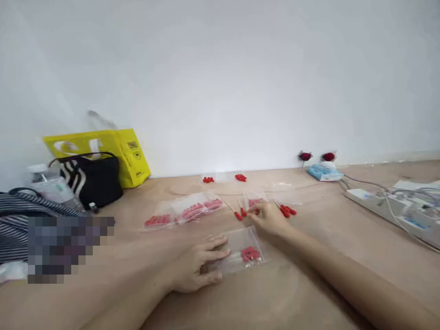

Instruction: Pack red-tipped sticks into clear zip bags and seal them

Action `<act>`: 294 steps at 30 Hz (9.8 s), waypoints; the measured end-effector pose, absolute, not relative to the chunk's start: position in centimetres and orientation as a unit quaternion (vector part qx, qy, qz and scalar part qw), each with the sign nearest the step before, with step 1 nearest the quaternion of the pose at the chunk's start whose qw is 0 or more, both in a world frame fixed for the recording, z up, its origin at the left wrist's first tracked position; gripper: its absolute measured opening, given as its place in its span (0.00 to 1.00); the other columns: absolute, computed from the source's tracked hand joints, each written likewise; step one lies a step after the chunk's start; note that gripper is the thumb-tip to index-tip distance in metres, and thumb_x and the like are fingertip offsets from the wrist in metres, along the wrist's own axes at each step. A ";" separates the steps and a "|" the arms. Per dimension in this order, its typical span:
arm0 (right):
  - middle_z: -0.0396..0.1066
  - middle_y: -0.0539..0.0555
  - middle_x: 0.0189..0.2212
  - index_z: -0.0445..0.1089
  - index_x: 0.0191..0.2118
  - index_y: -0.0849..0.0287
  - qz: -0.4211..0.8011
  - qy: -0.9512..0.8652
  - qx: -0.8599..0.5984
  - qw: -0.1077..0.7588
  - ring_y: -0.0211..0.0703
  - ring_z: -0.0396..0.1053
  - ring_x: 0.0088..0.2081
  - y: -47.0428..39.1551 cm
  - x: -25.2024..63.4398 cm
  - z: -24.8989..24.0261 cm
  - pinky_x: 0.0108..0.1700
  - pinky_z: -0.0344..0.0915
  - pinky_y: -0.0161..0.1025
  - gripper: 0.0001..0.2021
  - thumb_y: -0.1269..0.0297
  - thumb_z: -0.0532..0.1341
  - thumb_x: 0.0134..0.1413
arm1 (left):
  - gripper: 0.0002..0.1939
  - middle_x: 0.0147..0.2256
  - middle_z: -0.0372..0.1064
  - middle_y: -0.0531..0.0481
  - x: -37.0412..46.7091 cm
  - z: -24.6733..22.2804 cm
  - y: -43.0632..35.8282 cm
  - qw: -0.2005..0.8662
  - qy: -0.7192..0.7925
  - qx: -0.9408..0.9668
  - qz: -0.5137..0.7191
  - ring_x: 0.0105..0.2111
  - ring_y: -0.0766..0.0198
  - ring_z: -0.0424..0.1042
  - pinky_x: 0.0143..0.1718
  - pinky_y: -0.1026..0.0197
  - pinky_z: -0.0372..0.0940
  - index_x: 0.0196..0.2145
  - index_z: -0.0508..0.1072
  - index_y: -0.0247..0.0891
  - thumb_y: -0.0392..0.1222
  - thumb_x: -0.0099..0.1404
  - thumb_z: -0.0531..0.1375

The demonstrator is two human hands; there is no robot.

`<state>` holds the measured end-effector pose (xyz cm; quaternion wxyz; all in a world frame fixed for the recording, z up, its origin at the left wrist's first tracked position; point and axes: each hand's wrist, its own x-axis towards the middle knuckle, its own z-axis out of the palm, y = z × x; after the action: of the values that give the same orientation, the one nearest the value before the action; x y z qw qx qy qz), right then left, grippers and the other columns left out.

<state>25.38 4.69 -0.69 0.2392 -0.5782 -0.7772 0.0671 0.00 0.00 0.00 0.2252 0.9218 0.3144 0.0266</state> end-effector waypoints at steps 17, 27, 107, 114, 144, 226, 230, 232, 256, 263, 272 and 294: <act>0.68 0.60 0.35 0.66 0.38 0.64 -0.009 -0.711 -0.662 0.236 0.45 0.67 0.36 6.0 23.1 -1.9 0.32 0.59 0.36 0.11 0.69 0.48 0.55 | 0.22 0.59 0.44 0.51 -0.2 -0.1 -0.2 0.232 0.323 0.916 0.047 0.59 0.55 0.44 0.58 0.47 0.42 0.56 0.55 0.48 0.50 0.64 0.48; 0.67 0.50 0.21 0.68 0.29 0.62 0.432 -0.644 -0.455 0.438 0.33 0.58 0.22 4.8 34.1 -2.0 0.26 0.55 0.33 0.09 0.61 0.58 0.43 | 0.25 0.59 0.45 0.50 -0.6 0.1 -0.2 0.229 0.366 0.901 0.043 0.58 0.54 0.45 0.57 0.48 0.45 0.56 0.54 0.46 0.47 0.62 0.52; 0.60 0.47 0.20 0.67 0.26 0.60 0.364 -0.766 -0.449 0.282 0.34 0.56 0.24 3.3 36.8 -0.5 0.27 0.53 0.32 0.13 0.54 0.59 0.45 | 0.20 0.55 0.55 0.50 -0.3 -0.1 0.2 0.220 0.339 0.910 0.099 0.56 0.58 0.53 0.58 0.46 0.42 0.52 0.61 0.46 0.39 0.62 0.51; 0.63 0.48 0.22 0.66 0.25 0.60 0.311 -0.796 -0.435 0.283 0.35 0.58 0.25 3.8 34.2 -1.2 0.28 0.55 0.32 0.10 0.58 0.58 0.48 | 0.22 0.55 0.55 0.51 -0.2 -0.1 0.2 0.214 0.334 0.913 0.097 0.56 0.59 0.53 0.58 0.47 0.41 0.54 0.58 0.45 0.38 0.62 0.50; 0.61 0.42 0.16 0.60 0.32 0.58 0.413 -0.678 -0.502 0.342 0.30 0.56 0.15 3.9 26.9 -2.9 0.18 0.53 0.29 0.11 0.61 0.59 0.40 | 0.25 0.56 0.53 0.50 -0.4 -0.6 0.3 0.219 0.337 0.910 0.102 0.57 0.56 0.50 0.58 0.46 0.41 0.56 0.54 0.45 0.40 0.60 0.53; 0.68 0.51 0.28 0.71 0.26 0.59 0.376 -0.730 -0.418 0.388 0.40 0.65 0.32 3.3 24.7 -4.0 0.34 0.62 0.35 0.10 0.58 0.59 0.46 | 0.27 0.57 0.51 0.50 -0.1 -0.1 -0.2 0.211 0.365 0.902 0.099 0.57 0.52 0.47 0.57 0.46 0.43 0.57 0.50 0.45 0.42 0.61 0.52; 0.66 0.49 0.22 0.66 0.16 0.60 0.354 -0.725 -0.453 0.379 0.37 0.64 0.27 3.7 24.4 -4.3 0.29 0.59 0.32 0.13 0.59 0.59 0.45 | 0.27 0.57 0.51 0.50 0.0 -0.1 -0.2 0.209 0.365 0.902 0.098 0.58 0.53 0.47 0.57 0.46 0.44 0.57 0.50 0.45 0.41 0.60 0.52; 0.63 0.48 0.17 0.60 0.12 0.60 0.340 -0.713 -0.487 0.373 0.34 0.61 0.23 3.7 24.4 -4.3 0.25 0.56 0.31 0.16 0.61 0.58 0.44 | 0.28 0.58 0.50 0.50 -0.1 -0.2 -0.2 0.212 0.373 0.899 0.089 0.58 0.52 0.45 0.57 0.45 0.44 0.57 0.49 0.45 0.41 0.61 0.52; 0.64 0.45 0.21 0.59 0.28 0.58 0.514 -0.585 -0.411 0.474 0.34 0.61 0.22 3.8 27.4 -1.3 0.27 0.60 0.33 0.19 0.45 0.57 0.42 | 0.29 0.60 0.42 0.49 -0.5 -0.6 0.1 0.207 0.367 0.897 0.133 0.59 0.55 0.42 0.58 0.48 0.44 0.59 0.45 0.45 0.47 0.63 0.51; 0.61 0.46 0.18 0.55 0.27 0.55 0.409 -0.453 -0.512 0.605 0.37 0.63 0.21 8.0 28.0 -1.1 0.24 0.63 0.35 0.15 0.47 0.55 0.45 | 0.29 0.60 0.43 0.49 -0.4 -0.4 0.0 0.223 0.381 0.892 0.102 0.59 0.54 0.44 0.57 0.47 0.46 0.59 0.46 0.46 0.49 0.62 0.51; 0.69 0.57 0.27 0.58 0.26 0.53 0.430 -0.472 -0.573 0.514 0.40 0.70 0.28 8.4 22.1 -3.6 0.28 0.68 0.36 0.10 0.54 0.53 0.50 | 0.28 0.59 0.45 0.47 -0.3 -0.1 -0.2 0.223 0.392 0.889 0.083 0.59 0.54 0.45 0.57 0.47 0.46 0.58 0.48 0.44 0.49 0.62 0.51; 0.60 0.51 0.11 0.56 0.14 0.57 0.236 -0.363 -0.778 0.456 0.46 0.66 0.23 12.9 37.5 -1.1 0.23 0.59 0.37 0.12 0.63 0.61 0.35 | 0.24 0.59 0.47 0.48 -0.3 -0.4 -0.1 0.229 0.380 0.892 0.090 0.58 0.53 0.47 0.56 0.47 0.48 0.55 0.56 0.45 0.49 0.62 0.52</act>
<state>37.51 12.87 -1.14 0.4560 -0.7776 -0.3629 0.2362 -0.29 -0.05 -0.38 0.2287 0.8918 0.3799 0.0897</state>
